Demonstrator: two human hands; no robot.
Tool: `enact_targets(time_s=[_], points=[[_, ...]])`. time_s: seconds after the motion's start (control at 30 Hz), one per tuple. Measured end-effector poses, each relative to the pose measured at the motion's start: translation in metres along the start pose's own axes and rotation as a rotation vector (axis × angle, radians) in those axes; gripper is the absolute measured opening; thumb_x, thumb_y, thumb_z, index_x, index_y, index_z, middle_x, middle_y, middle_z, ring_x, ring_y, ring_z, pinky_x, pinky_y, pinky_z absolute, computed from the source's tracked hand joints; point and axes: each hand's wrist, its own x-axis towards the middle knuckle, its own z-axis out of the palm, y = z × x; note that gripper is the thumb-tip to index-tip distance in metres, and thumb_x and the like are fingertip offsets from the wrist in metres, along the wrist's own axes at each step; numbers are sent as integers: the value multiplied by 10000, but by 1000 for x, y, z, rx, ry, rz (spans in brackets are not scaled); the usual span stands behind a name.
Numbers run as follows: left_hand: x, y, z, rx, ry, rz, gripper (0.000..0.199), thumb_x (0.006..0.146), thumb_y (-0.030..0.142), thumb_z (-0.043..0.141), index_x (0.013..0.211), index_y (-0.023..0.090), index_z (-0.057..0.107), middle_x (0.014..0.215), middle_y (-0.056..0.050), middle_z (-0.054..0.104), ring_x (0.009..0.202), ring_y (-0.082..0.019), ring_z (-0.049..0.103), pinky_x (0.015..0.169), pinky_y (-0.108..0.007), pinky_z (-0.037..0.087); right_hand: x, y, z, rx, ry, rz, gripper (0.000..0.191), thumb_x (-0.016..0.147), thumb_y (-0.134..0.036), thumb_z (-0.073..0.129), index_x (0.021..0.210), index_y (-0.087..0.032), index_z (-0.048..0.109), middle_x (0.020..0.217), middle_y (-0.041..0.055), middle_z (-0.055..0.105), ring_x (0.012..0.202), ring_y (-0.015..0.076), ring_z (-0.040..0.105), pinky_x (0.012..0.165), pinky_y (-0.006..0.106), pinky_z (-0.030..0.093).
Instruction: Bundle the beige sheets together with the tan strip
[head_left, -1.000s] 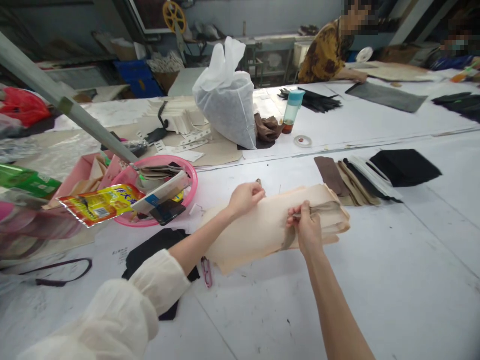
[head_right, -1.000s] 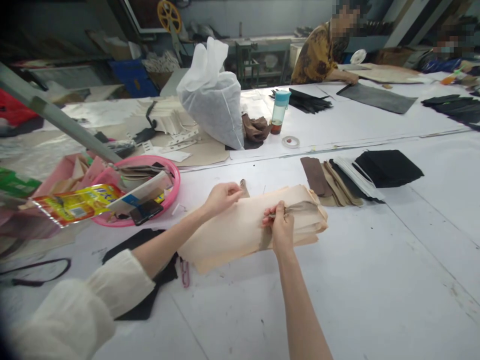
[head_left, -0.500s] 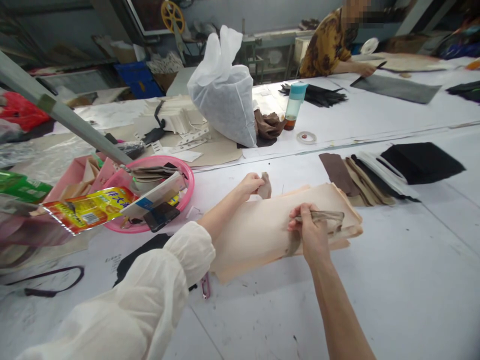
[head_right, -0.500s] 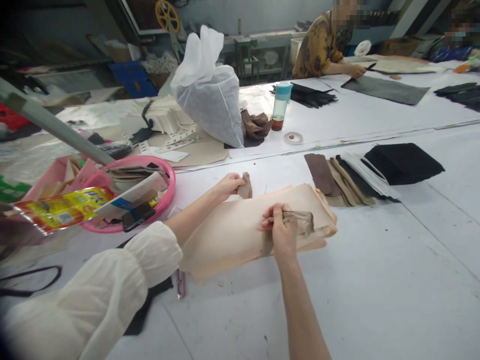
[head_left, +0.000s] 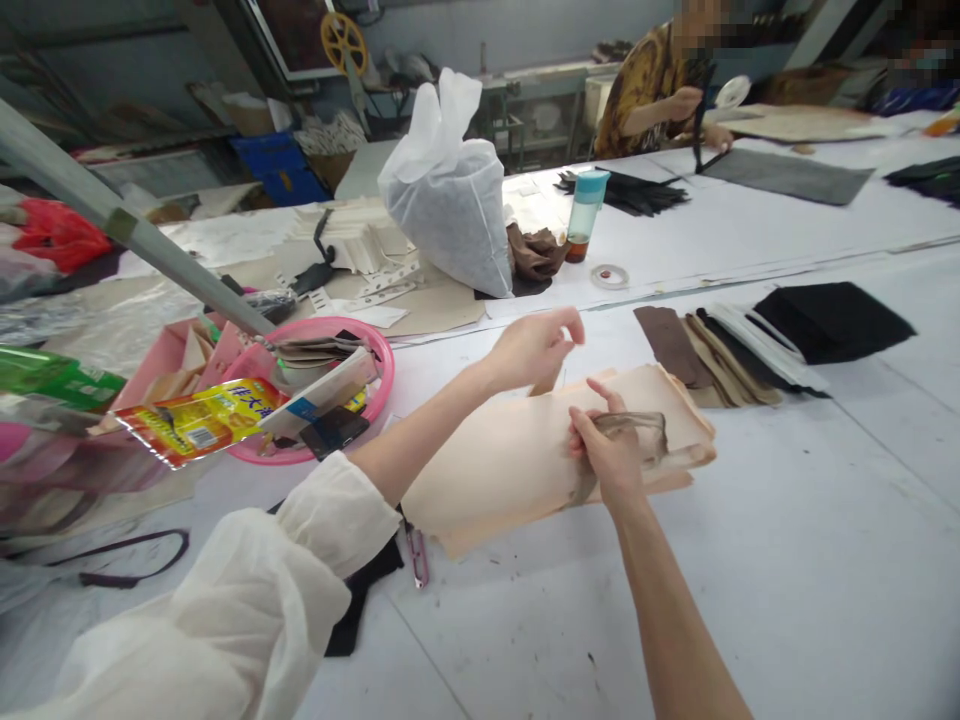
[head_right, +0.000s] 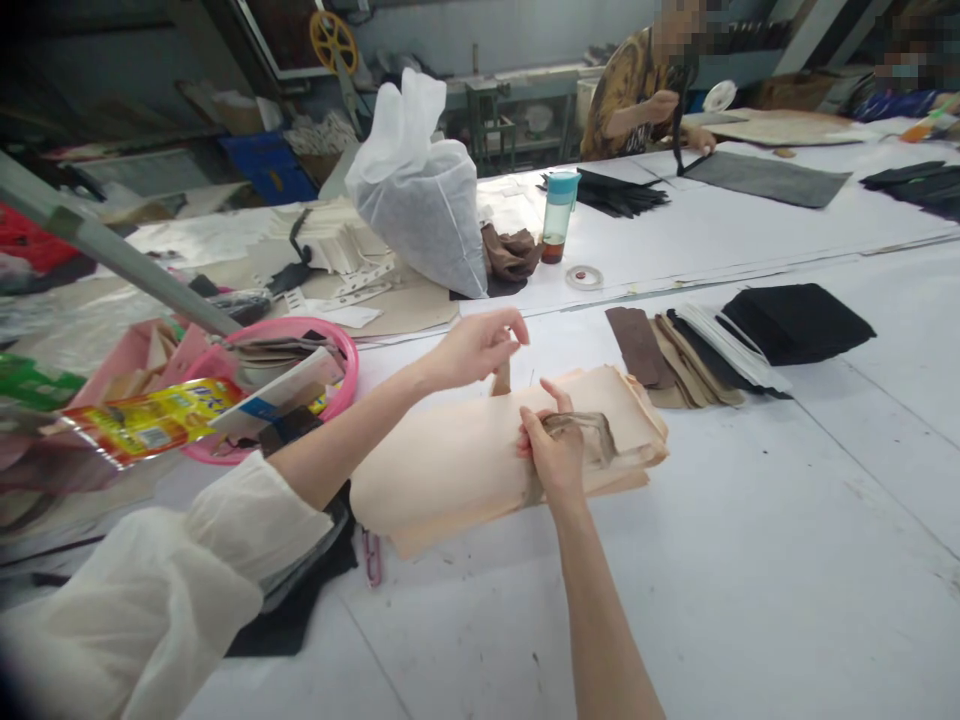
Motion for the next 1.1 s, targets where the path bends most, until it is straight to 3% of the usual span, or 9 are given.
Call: enact_targets(time_s=[0.13, 0.23, 0.33, 0.43, 0.53, 0.67, 0.77, 0.93, 1.1], points=[[-21, 26, 26, 99, -252, 187, 186, 879, 108, 463, 939, 194, 616, 616, 50, 571, 579, -103, 520, 609, -224, 346, 8, 5, 2, -227, -51, -48, 279, 725, -457, 700, 735, -183, 647, 449, -21, 525, 425, 149, 525, 411, 249, 405], [-27, 14, 37, -112, -199, 179, 195, 931, 221, 500, 1113, 178, 558, 600, 62, 547, 561, -101, 517, 609, -218, 385, 10, 9, 4, -222, -1, -25, 442, 842, -563, 532, 592, -201, 574, 433, 12, 514, 419, 155, 519, 410, 267, 386], [-26, -12, 40, -358, -29, 93, 423, 886, 320, 609, 1247, 149, 470, 829, -10, 636, 716, -114, 590, 658, -215, 452, 7, 7, 6, -75, 50, 8, 515, 877, -654, 457, 686, -199, 605, 515, 5, 564, 410, 129, 497, 386, 253, 365], [-26, -31, 45, -385, -149, 95, 276, 930, 295, 508, 1146, 133, 565, 953, -64, 652, 869, -145, 619, 793, -255, 482, 5, 5, 6, 65, 84, 14, 480, 834, -665, 555, 724, -202, 615, 557, -16, 566, 405, 100, 466, 354, 233, 315], [-26, -39, 54, -275, -235, 175, 311, 992, 308, 363, 1054, 164, 631, 909, -44, 653, 899, -163, 609, 878, -286, 451, 6, 5, 6, 139, 132, 18, 474, 818, -664, 582, 714, -202, 595, 566, -29, 555, 391, 81, 439, 327, 221, 264], [-23, -44, 70, -144, -94, 97, 243, 948, 265, 428, 831, 184, 625, 835, -26, 617, 866, -168, 569, 848, -280, 426, 6, 3, 6, 264, 147, -2, 415, 839, -614, 589, 894, -204, 623, 595, -53, 558, 382, 67, 437, 324, 192, 239], [-20, -48, 84, -224, -27, -9, 268, 960, 256, 371, 758, 183, 531, 710, 2, 565, 720, -139, 555, 746, -251, 439, 5, -4, 9, 356, 105, -36, 394, 870, -534, 590, 1113, -224, 602, 696, -43, 612, 452, 64, 476, 404, 184, 335], [-19, -49, 88, -375, -70, 2, 296, 985, 228, 252, 795, 187, 475, 661, 23, 548, 653, -103, 568, 692, -202, 457, 15, -22, 17, 180, -25, -168, 509, 882, -403, 571, 1362, -246, 502, 782, -22, 670, 551, 92, 489, 587, 233, 463], [-28, -46, 72, -431, -174, 83, 43, 868, 195, 506, 838, 172, 528, 798, 15, 584, 740, -116, 546, 723, -216, 458, 39, -31, 17, 138, -48, -164, 658, 805, -366, 612, 1415, -191, 441, 920, 41, 734, 502, 77, 452, 494, 224, 413]])
